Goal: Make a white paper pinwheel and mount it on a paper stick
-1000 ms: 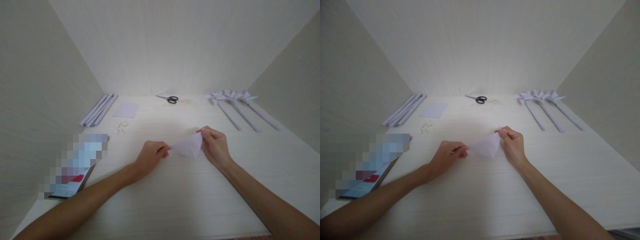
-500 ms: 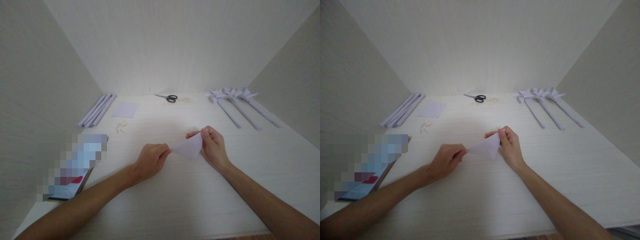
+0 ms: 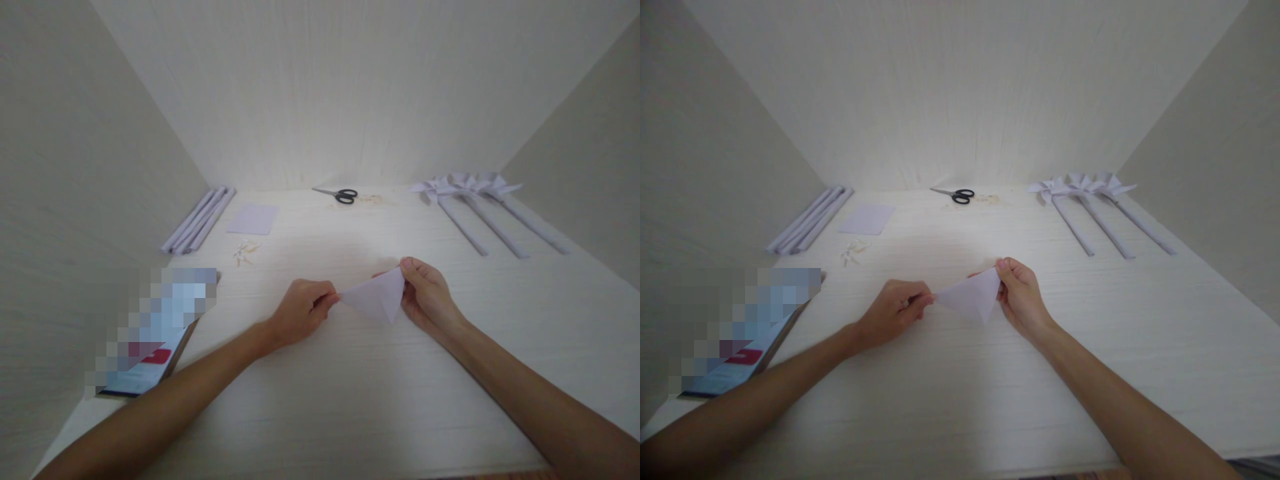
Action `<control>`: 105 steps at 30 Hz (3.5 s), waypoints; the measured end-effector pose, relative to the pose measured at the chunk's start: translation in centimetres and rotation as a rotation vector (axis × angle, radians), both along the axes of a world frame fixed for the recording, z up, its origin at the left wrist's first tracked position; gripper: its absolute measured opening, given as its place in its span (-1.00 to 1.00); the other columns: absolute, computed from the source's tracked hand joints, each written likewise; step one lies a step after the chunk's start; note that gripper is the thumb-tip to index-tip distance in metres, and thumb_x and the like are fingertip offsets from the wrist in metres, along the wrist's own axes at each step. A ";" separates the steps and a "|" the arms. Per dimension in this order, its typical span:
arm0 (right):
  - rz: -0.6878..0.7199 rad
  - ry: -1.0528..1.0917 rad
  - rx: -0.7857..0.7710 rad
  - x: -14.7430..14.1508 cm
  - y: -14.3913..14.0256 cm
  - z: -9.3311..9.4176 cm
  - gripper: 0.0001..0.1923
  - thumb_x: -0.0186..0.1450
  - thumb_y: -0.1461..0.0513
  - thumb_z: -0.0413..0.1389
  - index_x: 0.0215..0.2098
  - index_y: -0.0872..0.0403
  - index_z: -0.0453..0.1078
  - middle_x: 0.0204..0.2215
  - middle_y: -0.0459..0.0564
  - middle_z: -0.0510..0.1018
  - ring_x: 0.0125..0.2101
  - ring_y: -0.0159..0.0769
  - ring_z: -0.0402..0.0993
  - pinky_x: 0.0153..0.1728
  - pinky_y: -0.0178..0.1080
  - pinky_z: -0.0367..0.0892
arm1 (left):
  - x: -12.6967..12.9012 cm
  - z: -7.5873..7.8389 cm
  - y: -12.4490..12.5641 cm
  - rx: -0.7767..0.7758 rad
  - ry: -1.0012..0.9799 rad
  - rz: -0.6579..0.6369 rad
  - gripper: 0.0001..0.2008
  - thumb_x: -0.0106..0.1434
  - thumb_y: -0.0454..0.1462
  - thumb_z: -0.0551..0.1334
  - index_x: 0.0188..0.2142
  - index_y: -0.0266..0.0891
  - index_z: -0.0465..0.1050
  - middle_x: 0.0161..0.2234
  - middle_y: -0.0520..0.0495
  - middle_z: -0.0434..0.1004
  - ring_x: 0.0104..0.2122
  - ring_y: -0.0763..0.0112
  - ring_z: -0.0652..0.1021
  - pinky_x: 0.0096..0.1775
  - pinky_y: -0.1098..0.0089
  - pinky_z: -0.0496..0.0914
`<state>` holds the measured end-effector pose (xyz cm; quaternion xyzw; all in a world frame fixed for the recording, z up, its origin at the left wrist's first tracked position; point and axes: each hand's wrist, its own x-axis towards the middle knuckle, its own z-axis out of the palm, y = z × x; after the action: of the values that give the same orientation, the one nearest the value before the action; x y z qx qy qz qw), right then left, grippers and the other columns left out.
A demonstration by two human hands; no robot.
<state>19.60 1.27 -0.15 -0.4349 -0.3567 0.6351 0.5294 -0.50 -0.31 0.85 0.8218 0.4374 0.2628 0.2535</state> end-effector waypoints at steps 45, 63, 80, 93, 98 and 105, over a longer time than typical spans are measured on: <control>-0.190 -0.892 0.549 -2.0 -2.3 -0.4 -0.72 0.22 0.19 -0.09 -0.63 0.05 0.05 -0.78 -0.25 0.04 -0.75 -0.51 -0.04 -0.73 -0.38 -0.13 | 2.3 -0.1 -0.5 -0.037 0.172 -0.004 -0.59 0.23 -0.11 -0.12 -0.64 -0.27 0.17 -0.70 0.10 0.13 -0.65 0.56 0.18 -0.54 0.46 0.00; -0.079 -0.643 0.386 -1.6 -1.9 -1.0 -0.73 0.22 0.13 -0.06 -0.60 0.06 0.11 -0.85 -0.25 0.16 -0.82 -0.52 0.08 -0.80 -0.43 -0.03 | 2.1 -0.2 -0.1 -0.116 0.012 -0.025 -0.62 0.20 -0.20 -0.03 -0.71 -0.29 0.07 -0.75 0.15 0.01 -0.70 0.63 0.11 -0.58 0.51 -0.01; -0.191 -0.579 0.381 -1.4 -1.3 -1.0 -0.74 0.20 0.15 -0.02 -0.60 0.06 0.10 -0.84 -0.27 0.13 -0.82 -0.53 0.04 -0.81 -0.45 -0.07 | 1.1 -1.0 -0.1 -0.165 -0.068 0.020 -0.64 0.17 -0.18 0.00 -0.70 -0.29 0.12 -0.71 0.14 0.06 -0.65 0.62 0.15 -0.57 0.52 0.01; -0.264 -0.546 0.374 -1.0 -0.8 -0.8 -0.73 0.18 0.13 0.00 -0.61 0.06 0.11 -0.85 -0.28 0.14 -0.83 -0.52 0.07 -0.82 -0.44 -0.04 | 0.3 -1.2 0.1 -0.278 -0.168 0.098 -0.69 0.15 -0.18 0.00 -0.64 -0.28 0.23 -0.78 0.16 0.11 -0.72 0.62 0.19 -0.62 0.55 0.09; -0.243 -0.533 0.345 -0.9 -0.7 -0.7 -0.72 0.17 0.09 0.00 -0.59 0.05 0.12 -0.85 -0.27 0.17 -0.84 -0.51 0.09 -0.83 -0.44 -0.02 | 0.1 -0.9 0.0 -0.349 -0.215 0.129 -0.73 0.13 -0.20 0.03 -0.60 -0.29 0.31 -0.84 0.19 0.09 -0.79 0.64 0.16 -0.66 0.57 0.07; -0.256 -0.540 0.347 -0.8 -0.7 -0.8 -0.71 0.17 0.09 0.00 -0.60 0.05 0.10 -0.85 -0.27 0.17 -0.84 -0.51 0.09 -0.84 -0.44 -0.01 | 0.1 -1.3 0.4 -0.336 -0.227 0.246 -0.65 0.04 -0.11 0.13 -0.71 -0.29 0.22 -0.84 0.18 0.09 -0.79 0.64 0.17 -0.69 0.56 0.04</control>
<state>18.75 0.59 -0.96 -0.5320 -0.5290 0.3554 0.5575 -0.43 0.05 -0.41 0.6739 0.5405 0.3058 0.4004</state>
